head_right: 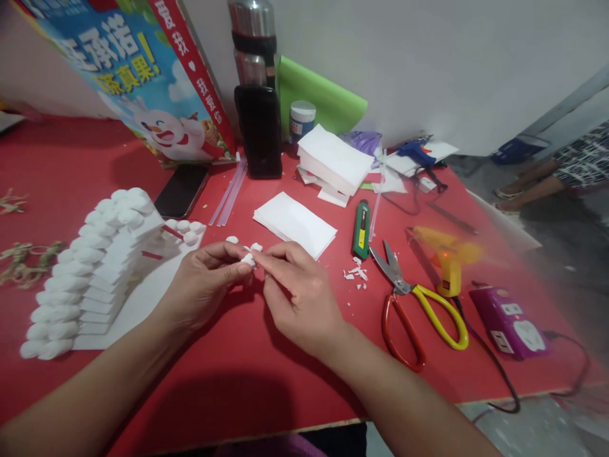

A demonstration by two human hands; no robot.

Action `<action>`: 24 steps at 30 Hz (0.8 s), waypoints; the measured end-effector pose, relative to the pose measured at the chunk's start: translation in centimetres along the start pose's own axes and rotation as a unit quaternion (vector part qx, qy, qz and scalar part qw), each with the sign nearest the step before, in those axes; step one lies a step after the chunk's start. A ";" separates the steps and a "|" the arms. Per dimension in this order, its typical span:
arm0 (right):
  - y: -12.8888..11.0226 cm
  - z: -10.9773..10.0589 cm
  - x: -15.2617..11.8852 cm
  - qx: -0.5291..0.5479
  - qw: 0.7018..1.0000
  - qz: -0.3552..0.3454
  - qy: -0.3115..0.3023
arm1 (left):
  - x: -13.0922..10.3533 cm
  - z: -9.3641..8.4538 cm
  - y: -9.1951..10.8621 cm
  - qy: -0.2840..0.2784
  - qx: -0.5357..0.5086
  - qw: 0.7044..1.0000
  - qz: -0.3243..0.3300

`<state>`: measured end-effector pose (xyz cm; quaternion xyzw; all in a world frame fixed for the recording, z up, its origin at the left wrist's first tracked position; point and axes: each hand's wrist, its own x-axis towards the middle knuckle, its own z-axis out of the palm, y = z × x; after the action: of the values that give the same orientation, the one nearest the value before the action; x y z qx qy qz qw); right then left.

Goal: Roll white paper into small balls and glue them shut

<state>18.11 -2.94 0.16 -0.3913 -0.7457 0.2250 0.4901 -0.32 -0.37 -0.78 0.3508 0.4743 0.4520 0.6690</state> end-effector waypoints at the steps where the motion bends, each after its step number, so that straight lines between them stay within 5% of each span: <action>1: 0.0 0.0 0.0 -0.007 1.000 -0.006 -0.002 | 0.0 0.0 0.0 -0.003 0.012 1.000 0.009; 11: 0.3 -0.3 -0.3 -0.125 0.990 -0.037 -0.055 | -0.3 0.3 0.5 0.028 0.146 0.984 0.100; 19: 0.4 -0.4 -0.1 -0.216 0.966 -0.050 -0.136 | -0.7 0.2 0.3 0.073 0.260 0.932 0.243; 24: 0.1 -0.4 0.0 -0.263 0.951 -0.051 -0.155 | -0.9 0.4 0.1 0.072 0.245 0.932 0.257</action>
<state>18.56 -2.90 0.25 -0.4280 -0.8641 0.0533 0.2593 -0.07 -1.15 -0.25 0.5805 0.5107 0.5024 0.3870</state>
